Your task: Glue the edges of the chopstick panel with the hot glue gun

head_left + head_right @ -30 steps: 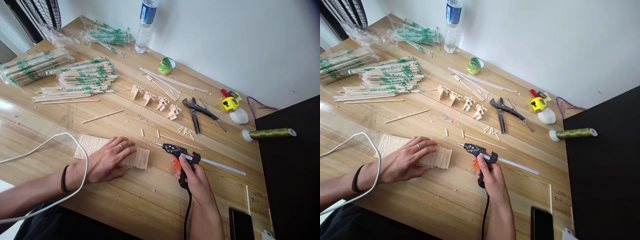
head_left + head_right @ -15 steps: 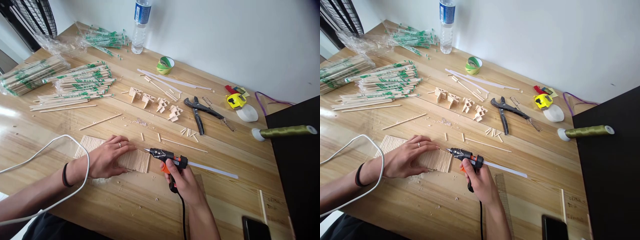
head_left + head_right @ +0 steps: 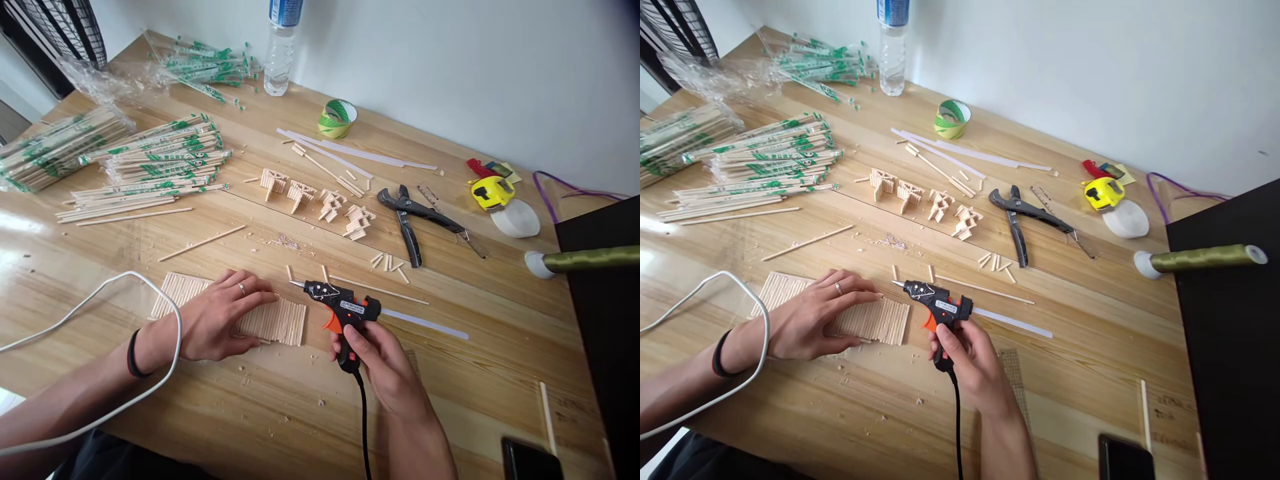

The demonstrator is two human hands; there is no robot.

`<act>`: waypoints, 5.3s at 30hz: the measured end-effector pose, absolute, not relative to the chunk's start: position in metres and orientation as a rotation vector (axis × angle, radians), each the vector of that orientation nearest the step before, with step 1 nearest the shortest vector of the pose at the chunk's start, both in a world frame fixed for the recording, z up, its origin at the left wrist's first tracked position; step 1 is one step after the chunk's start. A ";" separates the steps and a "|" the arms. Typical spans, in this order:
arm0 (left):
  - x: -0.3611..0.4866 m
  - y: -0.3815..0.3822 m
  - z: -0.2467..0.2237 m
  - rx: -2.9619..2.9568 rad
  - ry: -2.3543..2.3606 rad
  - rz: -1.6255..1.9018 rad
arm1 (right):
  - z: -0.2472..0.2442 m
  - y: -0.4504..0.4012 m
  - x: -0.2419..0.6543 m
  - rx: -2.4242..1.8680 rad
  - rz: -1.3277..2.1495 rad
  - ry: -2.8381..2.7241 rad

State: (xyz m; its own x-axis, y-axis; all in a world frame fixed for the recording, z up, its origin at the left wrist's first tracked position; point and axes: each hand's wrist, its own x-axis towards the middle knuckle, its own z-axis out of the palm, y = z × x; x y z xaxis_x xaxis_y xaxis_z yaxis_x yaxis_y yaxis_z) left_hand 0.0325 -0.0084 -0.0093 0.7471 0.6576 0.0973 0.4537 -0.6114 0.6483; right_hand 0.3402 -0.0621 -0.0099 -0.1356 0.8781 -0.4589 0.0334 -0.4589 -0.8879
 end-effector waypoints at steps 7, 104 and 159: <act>0.033 -0.007 -0.010 2.341 0.832 0.454 | -0.006 -0.063 0.373 -1.436 1.675 -1.105; 0.025 -0.006 0.002 2.018 1.056 0.746 | 0.034 -0.068 0.353 -1.498 0.923 -2.120; 0.027 -0.006 -0.008 1.934 1.027 0.770 | 0.021 -0.071 0.355 -1.343 0.743 -2.127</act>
